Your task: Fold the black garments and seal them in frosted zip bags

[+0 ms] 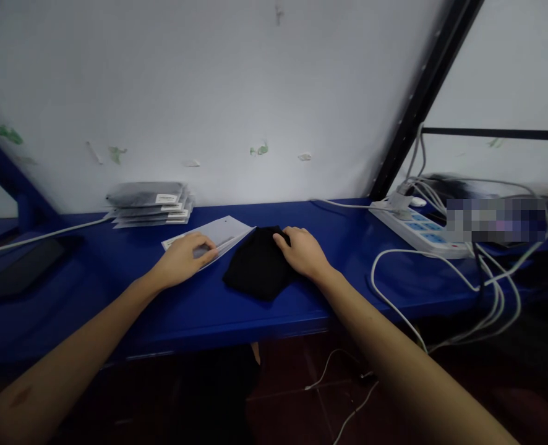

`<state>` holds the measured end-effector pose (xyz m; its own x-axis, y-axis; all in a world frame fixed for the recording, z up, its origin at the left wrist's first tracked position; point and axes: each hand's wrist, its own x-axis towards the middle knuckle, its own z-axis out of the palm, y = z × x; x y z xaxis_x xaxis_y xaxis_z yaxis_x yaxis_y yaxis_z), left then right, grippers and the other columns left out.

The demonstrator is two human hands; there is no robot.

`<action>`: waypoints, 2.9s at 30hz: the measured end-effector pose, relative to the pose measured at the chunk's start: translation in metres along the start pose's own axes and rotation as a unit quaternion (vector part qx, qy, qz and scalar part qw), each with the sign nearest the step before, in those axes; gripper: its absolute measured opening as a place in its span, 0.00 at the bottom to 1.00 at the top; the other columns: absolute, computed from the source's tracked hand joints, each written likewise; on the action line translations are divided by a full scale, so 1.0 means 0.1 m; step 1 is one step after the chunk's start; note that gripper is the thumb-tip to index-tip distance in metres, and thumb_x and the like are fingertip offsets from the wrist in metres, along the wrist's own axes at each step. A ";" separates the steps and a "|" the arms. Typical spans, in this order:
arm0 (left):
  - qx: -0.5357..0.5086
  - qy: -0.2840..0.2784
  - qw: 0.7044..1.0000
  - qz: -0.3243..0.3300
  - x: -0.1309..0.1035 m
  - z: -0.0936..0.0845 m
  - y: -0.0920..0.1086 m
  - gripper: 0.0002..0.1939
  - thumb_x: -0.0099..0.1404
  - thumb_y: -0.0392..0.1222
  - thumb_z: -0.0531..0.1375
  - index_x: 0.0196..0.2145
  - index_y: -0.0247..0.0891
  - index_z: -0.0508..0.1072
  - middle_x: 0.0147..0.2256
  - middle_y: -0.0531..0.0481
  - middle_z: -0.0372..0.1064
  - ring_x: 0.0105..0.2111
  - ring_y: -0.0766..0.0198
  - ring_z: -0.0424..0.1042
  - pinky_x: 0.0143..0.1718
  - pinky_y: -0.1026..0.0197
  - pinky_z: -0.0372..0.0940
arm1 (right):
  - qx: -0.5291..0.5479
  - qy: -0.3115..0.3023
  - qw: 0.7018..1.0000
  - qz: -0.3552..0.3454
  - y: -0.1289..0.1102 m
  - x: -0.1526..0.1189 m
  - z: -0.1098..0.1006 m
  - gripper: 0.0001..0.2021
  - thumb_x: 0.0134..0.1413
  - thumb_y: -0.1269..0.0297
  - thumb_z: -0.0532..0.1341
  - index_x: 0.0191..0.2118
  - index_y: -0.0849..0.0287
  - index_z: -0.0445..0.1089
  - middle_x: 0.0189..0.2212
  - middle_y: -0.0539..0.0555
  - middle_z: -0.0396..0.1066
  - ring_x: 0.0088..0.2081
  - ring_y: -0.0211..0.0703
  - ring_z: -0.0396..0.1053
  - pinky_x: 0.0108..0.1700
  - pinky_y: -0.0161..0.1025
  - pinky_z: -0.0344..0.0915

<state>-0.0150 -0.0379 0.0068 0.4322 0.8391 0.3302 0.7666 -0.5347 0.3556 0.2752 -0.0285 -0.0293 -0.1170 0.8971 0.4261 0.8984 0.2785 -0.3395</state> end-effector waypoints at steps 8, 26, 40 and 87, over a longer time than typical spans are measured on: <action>-0.029 0.015 0.999 -0.003 0.02 0.06 -0.05 0.11 0.66 0.47 0.56 0.35 0.41 0.77 0.40 0.47 0.76 0.43 0.54 0.72 0.46 0.53 0.65 | -0.066 -0.074 0.988 -0.115 0.01 0.01 -0.06 0.15 0.67 0.57 0.50 0.35 0.57 0.68 0.37 0.60 0.72 0.41 0.51 0.69 0.47 0.46 0.63; -0.076 0.007 0.997 0.025 0.05 0.09 -0.01 0.09 0.58 0.37 0.58 0.32 0.38 0.79 0.36 0.44 0.77 0.39 0.53 0.74 0.42 0.55 0.65 | -0.066 0.006 0.969 -0.237 -0.97 0.03 -0.29 0.11 0.56 0.70 0.54 0.43 0.59 0.70 0.43 0.60 0.69 0.45 0.54 0.62 0.46 0.49 0.60; -0.187 0.028 0.971 -0.147 0.04 0.03 0.01 0.07 0.55 0.36 0.57 0.28 0.35 0.77 0.26 0.50 0.74 0.30 0.59 0.70 0.29 0.62 0.59 | 0.086 -0.001 0.959 -0.270 -1.02 0.03 0.16 0.07 0.55 0.74 0.54 0.35 0.56 0.65 0.35 0.55 0.69 0.40 0.46 0.65 0.44 0.43 0.62; -0.038 0.079 0.995 0.039 -0.09 0.12 -0.03 0.08 0.65 0.33 0.58 0.40 0.40 0.76 0.31 0.52 0.70 0.33 0.62 0.69 0.39 0.58 0.64 | 0.054 -0.147 0.952 -0.265 -0.84 0.43 0.23 0.17 0.67 0.62 0.48 0.45 0.60 0.74 0.48 0.62 0.75 0.48 0.48 0.71 0.51 0.45 0.65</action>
<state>-0.0154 -0.0424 -0.0081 0.4036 0.7724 0.4905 0.6929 -0.6081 0.3874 0.1852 -0.0056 -0.0018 -0.6687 0.6742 0.3135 0.6338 0.7373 -0.2339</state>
